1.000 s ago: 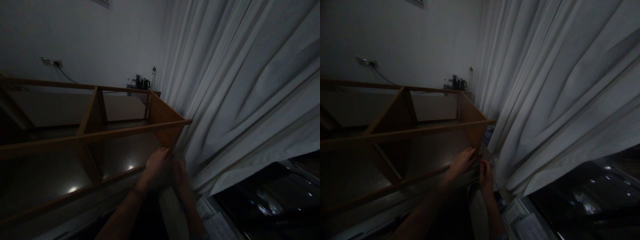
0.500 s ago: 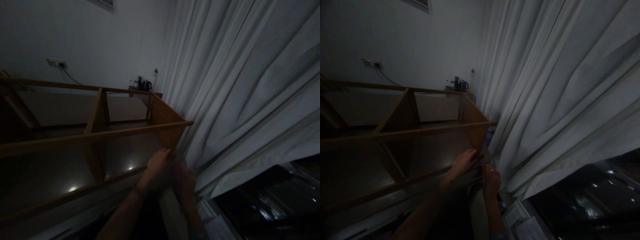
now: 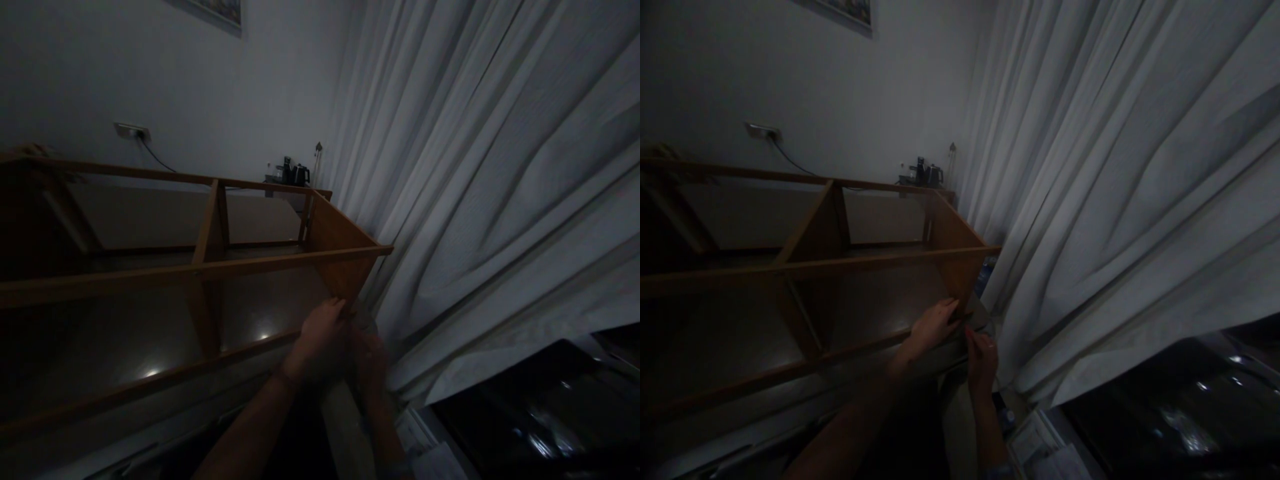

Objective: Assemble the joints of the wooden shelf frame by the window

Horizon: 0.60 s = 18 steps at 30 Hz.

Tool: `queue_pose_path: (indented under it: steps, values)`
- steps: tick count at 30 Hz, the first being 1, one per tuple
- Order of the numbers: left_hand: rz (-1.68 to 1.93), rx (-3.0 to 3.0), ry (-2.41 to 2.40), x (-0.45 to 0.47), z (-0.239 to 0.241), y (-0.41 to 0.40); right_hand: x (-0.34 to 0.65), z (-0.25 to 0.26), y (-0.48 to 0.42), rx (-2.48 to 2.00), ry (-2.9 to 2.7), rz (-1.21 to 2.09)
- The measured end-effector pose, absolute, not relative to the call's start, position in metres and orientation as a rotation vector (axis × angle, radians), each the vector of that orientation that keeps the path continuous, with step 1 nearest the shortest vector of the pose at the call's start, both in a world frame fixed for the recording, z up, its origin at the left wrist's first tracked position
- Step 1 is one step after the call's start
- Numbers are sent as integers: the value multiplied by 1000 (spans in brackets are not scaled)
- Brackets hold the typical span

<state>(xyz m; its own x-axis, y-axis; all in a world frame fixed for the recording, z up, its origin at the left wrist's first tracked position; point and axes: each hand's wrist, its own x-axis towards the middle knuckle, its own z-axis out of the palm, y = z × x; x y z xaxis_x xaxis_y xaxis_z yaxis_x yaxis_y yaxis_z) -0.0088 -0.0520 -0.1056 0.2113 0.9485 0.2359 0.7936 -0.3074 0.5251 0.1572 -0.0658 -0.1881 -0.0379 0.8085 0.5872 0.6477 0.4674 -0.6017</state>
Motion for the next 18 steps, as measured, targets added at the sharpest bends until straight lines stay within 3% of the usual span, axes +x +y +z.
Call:
queue_pose_path:
  steps: [4, 8, 18]
  values:
    - [751, 2194, 1659, -8, -108, -52, 153, -187, -67, -1301, -1575, 578]
    - [749, 2206, 1653, -9, -108, -53, 152, -184, -67, -1312, -1517, 679]
    - [752, 2200, 1648, -9, -109, -54, 156, -183, -73, -1254, -1530, 385]
